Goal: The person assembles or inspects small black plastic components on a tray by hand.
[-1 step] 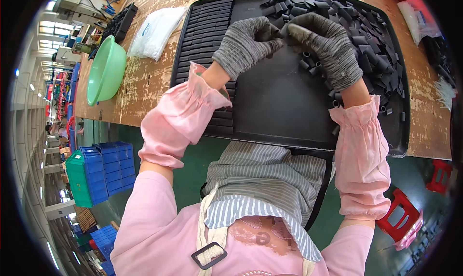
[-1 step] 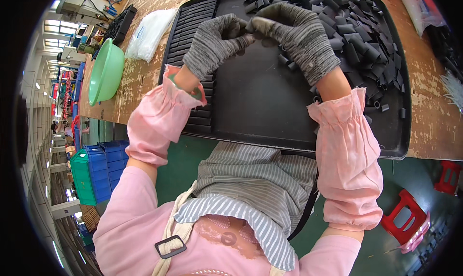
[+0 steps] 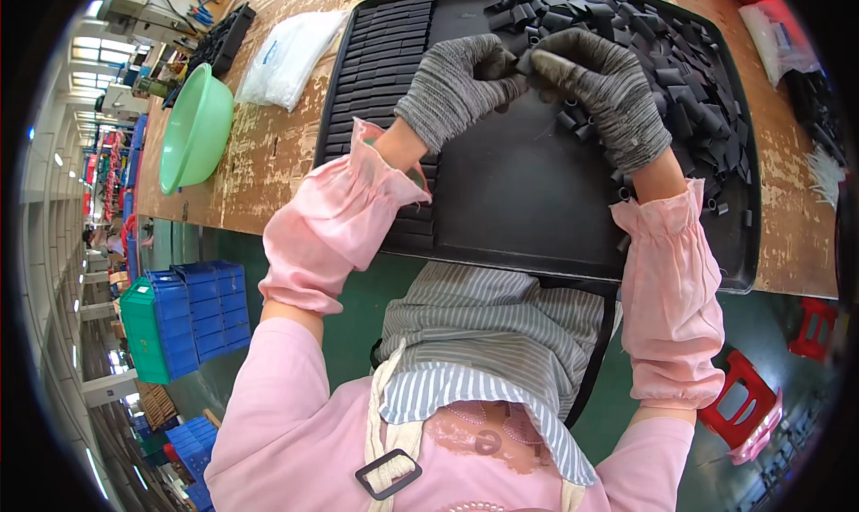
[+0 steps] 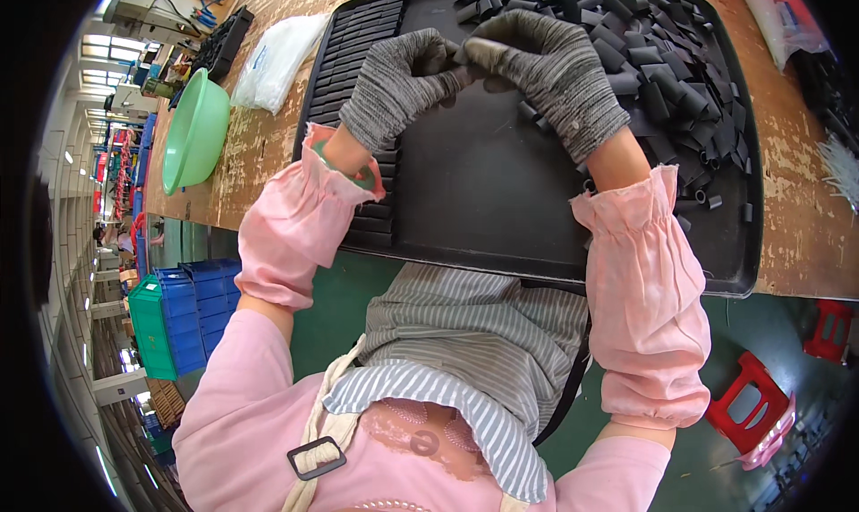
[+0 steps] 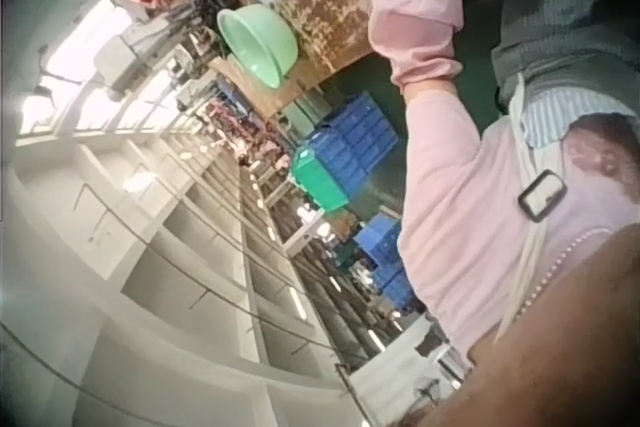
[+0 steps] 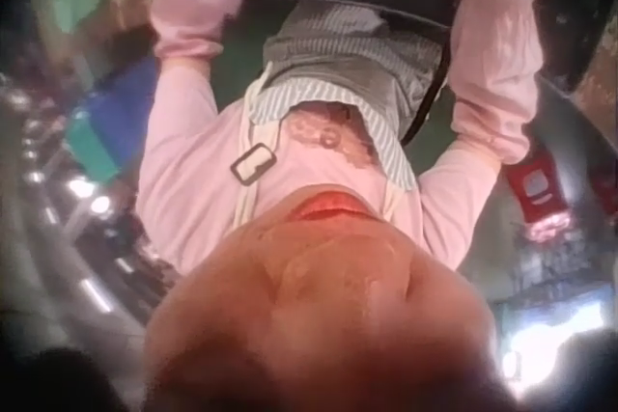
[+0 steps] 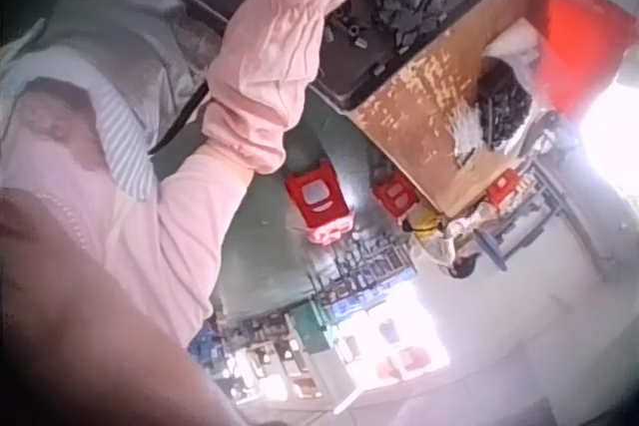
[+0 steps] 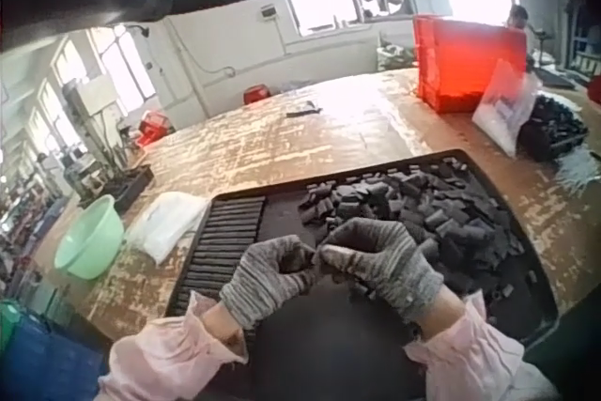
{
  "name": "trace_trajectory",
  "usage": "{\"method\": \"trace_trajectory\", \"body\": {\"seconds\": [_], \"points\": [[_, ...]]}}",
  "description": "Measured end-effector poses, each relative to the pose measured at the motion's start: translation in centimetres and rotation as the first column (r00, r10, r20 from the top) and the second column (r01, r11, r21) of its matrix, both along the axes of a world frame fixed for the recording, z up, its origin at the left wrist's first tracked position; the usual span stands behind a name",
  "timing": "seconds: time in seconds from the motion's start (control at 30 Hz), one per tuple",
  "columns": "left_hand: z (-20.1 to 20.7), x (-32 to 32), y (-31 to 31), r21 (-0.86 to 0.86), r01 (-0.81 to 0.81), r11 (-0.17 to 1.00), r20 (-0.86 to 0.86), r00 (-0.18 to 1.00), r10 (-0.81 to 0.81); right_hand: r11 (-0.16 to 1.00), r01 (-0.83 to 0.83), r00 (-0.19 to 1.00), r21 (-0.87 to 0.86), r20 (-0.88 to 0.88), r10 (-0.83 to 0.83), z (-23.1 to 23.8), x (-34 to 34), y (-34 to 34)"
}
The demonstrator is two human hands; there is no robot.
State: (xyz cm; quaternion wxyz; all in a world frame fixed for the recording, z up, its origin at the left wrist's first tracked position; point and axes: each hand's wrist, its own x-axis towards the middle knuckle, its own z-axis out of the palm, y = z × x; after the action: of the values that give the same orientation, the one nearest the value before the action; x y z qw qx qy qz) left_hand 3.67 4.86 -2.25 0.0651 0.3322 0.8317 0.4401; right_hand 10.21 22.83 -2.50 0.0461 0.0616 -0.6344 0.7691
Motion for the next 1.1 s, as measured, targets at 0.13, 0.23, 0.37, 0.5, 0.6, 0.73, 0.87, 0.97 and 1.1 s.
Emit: {"method": "trace_trajectory", "body": {"seconds": [0.13, 0.23, 0.37, 0.5, 0.6, 0.73, 0.87, 0.97, 1.1], "points": [[0.1, 0.7, -0.9, 0.012, 0.046, 0.999, -0.082, 0.996, -0.045, 0.999, -0.025, 0.999, 0.042, 0.045, 0.023, 0.1, 0.0, -0.4], [-0.5, 0.2, -1.3, 0.102, 0.061, 0.993, 0.035, 0.997, -0.065, 0.998, 0.052, 0.992, 0.042, 0.109, -0.056, 0.7, 0.4, -0.6], [0.0, 0.6, -1.3, 0.223, -0.023, 0.975, 0.259, 0.965, -0.037, 0.997, 0.075, 0.983, -0.022, 0.171, -0.07, 0.5, 0.6, -0.6], [-0.4, 0.6, -1.2, 0.254, 0.026, 0.967, 0.273, 0.957, -0.098, 0.998, 0.056, 0.985, 0.019, 0.164, -0.059, -0.1, 0.4, -0.5], [-0.4, 0.9, -1.5, 0.202, 0.051, 0.978, 0.176, 0.981, -0.088, 0.982, 0.072, 0.992, 0.175, 0.09, -0.088, -0.1, 0.2, -0.6], [-0.6, 0.6, -1.5, 0.186, 0.058, 0.981, 0.176, 0.98, -0.091, 0.921, 0.12, 0.99, 0.371, 0.021, -0.138, -0.6, 0.1, -0.8], [-0.7, 0.6, -1.5, 0.195, 0.042, 0.98, 0.15, 0.986, -0.072, 0.883, 0.121, 0.992, 0.454, -0.037, -0.117, -1.1, 0.0, -1.3], [-0.3, 0.9, -1.5, 0.088, 0.007, 0.996, 0.098, 0.995, -0.016, 0.882, 0.085, 0.996, 0.463, -0.007, -0.092, -1.0, -0.2, -1.4], [0.7, -1.0, -2.3, 0.056, 0.068, 0.996, -0.075, 0.995, -0.064, 0.892, 0.078, 0.995, 0.444, 0.024, -0.099, -0.7, -0.2, -1.1]]}}
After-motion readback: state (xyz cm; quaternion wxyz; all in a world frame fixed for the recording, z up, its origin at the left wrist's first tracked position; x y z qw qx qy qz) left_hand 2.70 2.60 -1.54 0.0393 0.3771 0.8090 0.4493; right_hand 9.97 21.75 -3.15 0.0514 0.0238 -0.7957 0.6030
